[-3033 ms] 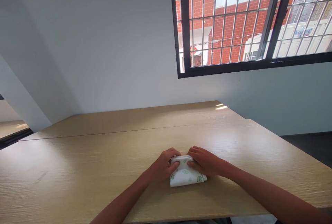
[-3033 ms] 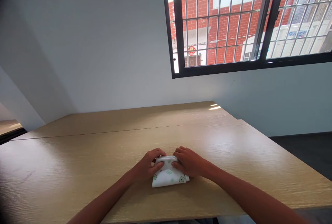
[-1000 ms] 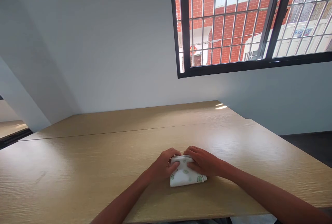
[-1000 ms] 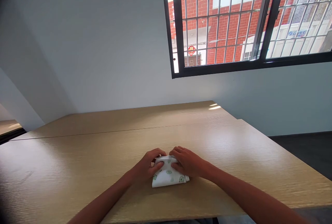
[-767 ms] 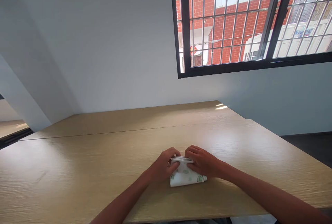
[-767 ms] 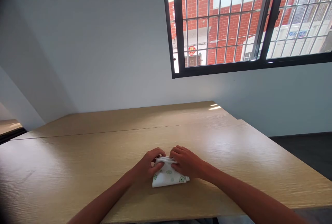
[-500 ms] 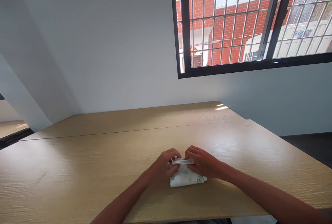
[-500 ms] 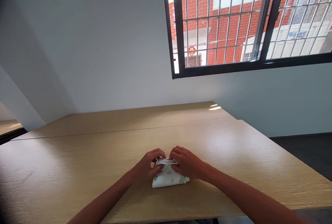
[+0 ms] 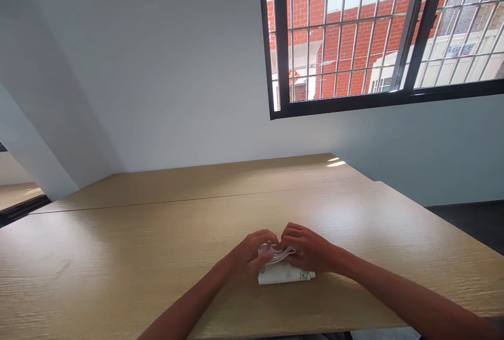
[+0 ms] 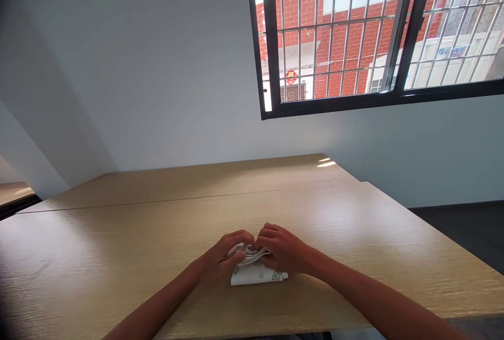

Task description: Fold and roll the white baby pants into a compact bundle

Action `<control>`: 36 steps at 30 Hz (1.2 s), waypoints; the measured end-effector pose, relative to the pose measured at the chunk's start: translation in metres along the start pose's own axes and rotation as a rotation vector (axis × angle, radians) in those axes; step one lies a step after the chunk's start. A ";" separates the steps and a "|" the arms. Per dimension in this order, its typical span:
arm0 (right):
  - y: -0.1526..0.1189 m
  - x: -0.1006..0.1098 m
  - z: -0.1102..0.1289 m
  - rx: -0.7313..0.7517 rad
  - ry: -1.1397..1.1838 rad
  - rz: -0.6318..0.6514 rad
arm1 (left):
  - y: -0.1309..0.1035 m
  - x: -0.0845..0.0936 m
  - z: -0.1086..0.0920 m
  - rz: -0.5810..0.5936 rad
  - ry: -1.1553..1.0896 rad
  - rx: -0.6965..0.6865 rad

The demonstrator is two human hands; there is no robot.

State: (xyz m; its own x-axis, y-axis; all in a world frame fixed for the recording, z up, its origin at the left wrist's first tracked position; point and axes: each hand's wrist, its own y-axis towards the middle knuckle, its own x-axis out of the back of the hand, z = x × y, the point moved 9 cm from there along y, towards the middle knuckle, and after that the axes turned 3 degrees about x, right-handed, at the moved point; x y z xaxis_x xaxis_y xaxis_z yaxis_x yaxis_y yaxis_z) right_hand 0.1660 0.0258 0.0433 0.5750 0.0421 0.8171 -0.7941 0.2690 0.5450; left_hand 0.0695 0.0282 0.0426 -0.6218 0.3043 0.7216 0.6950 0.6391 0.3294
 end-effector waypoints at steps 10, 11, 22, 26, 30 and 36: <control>-0.001 -0.002 0.000 -0.058 -0.057 0.076 | -0.002 0.002 0.015 -0.068 0.061 0.110; -0.001 -0.002 0.000 -0.066 -0.056 0.083 | -0.002 0.002 0.015 -0.065 0.065 0.116; -0.004 -0.013 0.002 -0.070 0.061 0.152 | -0.009 0.000 0.010 -0.121 -0.034 0.007; -0.005 -0.025 -0.004 -0.052 0.037 0.163 | -0.011 -0.002 0.012 -0.126 -0.019 -0.001; -0.015 -0.037 -0.018 0.009 -0.037 0.137 | -0.013 -0.006 0.018 -0.093 0.043 0.011; -0.025 -0.036 -0.027 0.035 -0.050 -0.034 | -0.013 -0.012 0.016 -0.023 0.192 0.004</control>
State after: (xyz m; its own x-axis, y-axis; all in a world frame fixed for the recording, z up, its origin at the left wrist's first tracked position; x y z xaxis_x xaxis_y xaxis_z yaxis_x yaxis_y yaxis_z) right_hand 0.1699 0.0433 -0.0048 0.5920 -0.0146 0.8058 -0.7811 0.2359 0.5781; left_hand 0.0617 0.0275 0.0200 -0.5569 0.1491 0.8171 0.6797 0.6472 0.3452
